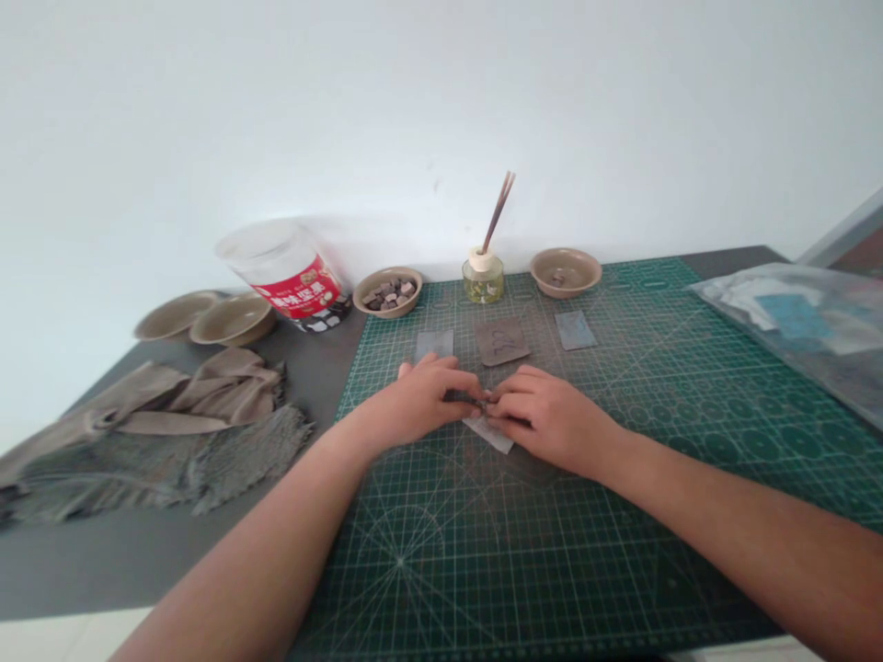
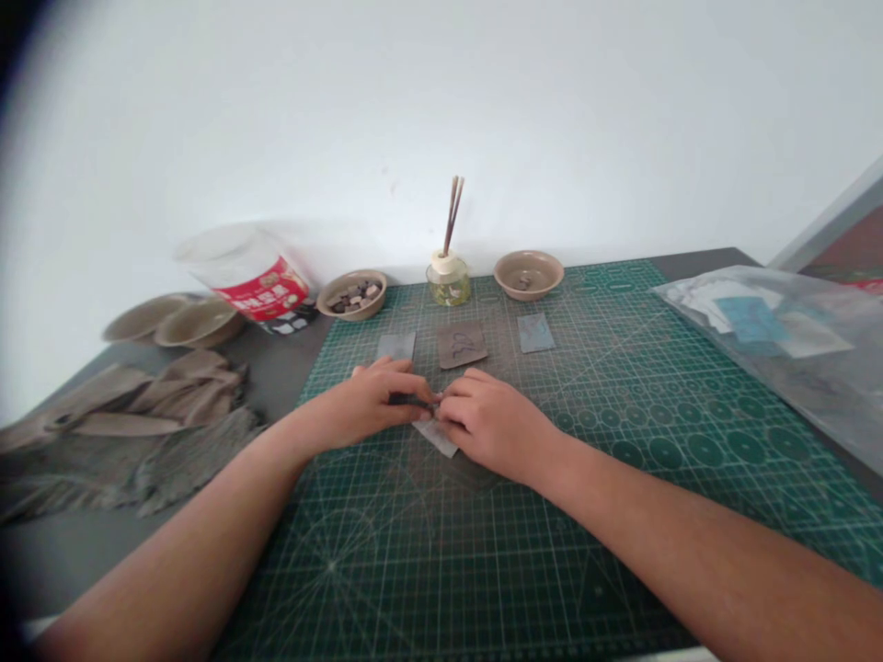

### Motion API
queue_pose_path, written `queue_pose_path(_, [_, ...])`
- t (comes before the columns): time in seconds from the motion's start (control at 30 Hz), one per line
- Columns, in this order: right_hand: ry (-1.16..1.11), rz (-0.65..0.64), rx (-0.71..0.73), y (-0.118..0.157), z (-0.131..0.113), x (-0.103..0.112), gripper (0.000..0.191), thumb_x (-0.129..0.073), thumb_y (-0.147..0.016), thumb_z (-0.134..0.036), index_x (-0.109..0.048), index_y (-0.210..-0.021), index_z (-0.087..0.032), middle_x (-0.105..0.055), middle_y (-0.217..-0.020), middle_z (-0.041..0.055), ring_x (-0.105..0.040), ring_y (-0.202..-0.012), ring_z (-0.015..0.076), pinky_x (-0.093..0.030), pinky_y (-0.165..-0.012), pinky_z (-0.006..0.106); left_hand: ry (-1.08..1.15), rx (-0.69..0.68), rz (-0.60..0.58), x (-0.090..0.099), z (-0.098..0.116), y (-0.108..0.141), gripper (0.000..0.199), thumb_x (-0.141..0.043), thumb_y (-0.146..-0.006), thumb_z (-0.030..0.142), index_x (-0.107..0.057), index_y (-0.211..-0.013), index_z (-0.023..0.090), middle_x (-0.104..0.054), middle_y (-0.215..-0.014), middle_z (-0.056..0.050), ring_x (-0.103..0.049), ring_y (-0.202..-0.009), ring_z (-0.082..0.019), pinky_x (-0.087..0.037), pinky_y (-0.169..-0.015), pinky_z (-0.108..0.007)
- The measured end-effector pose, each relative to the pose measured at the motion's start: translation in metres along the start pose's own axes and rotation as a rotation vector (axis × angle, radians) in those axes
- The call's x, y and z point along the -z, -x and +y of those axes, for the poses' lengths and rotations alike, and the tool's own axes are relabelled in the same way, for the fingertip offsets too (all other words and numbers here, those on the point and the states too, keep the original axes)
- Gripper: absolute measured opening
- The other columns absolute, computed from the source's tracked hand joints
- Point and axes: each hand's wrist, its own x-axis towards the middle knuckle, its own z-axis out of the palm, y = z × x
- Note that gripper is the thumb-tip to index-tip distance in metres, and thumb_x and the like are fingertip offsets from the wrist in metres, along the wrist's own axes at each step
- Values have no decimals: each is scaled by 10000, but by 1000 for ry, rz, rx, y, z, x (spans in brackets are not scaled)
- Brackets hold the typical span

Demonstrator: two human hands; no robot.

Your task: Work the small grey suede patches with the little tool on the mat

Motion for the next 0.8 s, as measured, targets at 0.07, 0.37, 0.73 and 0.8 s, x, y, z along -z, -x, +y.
queue_pose_path(0.07, [10, 17, -31, -3, 0, -2, 157, -605, -979, -233, -717, -898, -158, -709, -948, 70, -592, -914, 211, -492, -864, 374, -5, -7, 7, 0, 0, 0, 185, -593, -930, 387, -730, -1040, 332, -575, -958, -20, -494, -1090, -286, -323, -948, -478])
queue_pose_path(0.37, [-13, -12, -35, 6, -2, 6, 109, -664, -922, -185, -689, -818, -167, -687, -902, 54, -574, -892, 201, -475, -842, 350, -21, -4, 12, -1, -1, 1, 204, -599, -934, 444, -716, -1079, 363, -589, -980, -15, -493, -1104, -298, -319, -946, -480])
queue_pose_path(0.73, [8, -5, -1, 0, -6, 3, 144, -633, -933, -162, -681, -797, -168, -693, -862, 41, -557, -845, 183, -440, -850, 350, -20, -9, 16, -1, 1, 1, 193, -584, -947, 425, -729, -1045, 344, -590, -966, -17, -499, -1078, -280, -322, -918, -443])
queue_pose_path(0.8, [-10, -30, 32, 1, -6, 3, 136, -651, -923, -167, -679, -790, -170, -699, -865, 30, -557, -832, 173, -431, -850, 344, -9, -12, 22, -1, 0, 1, 196, -587, -946, 422, -726, -1067, 356, -599, -973, -16, -500, -1081, -278, -319, -919, -439])
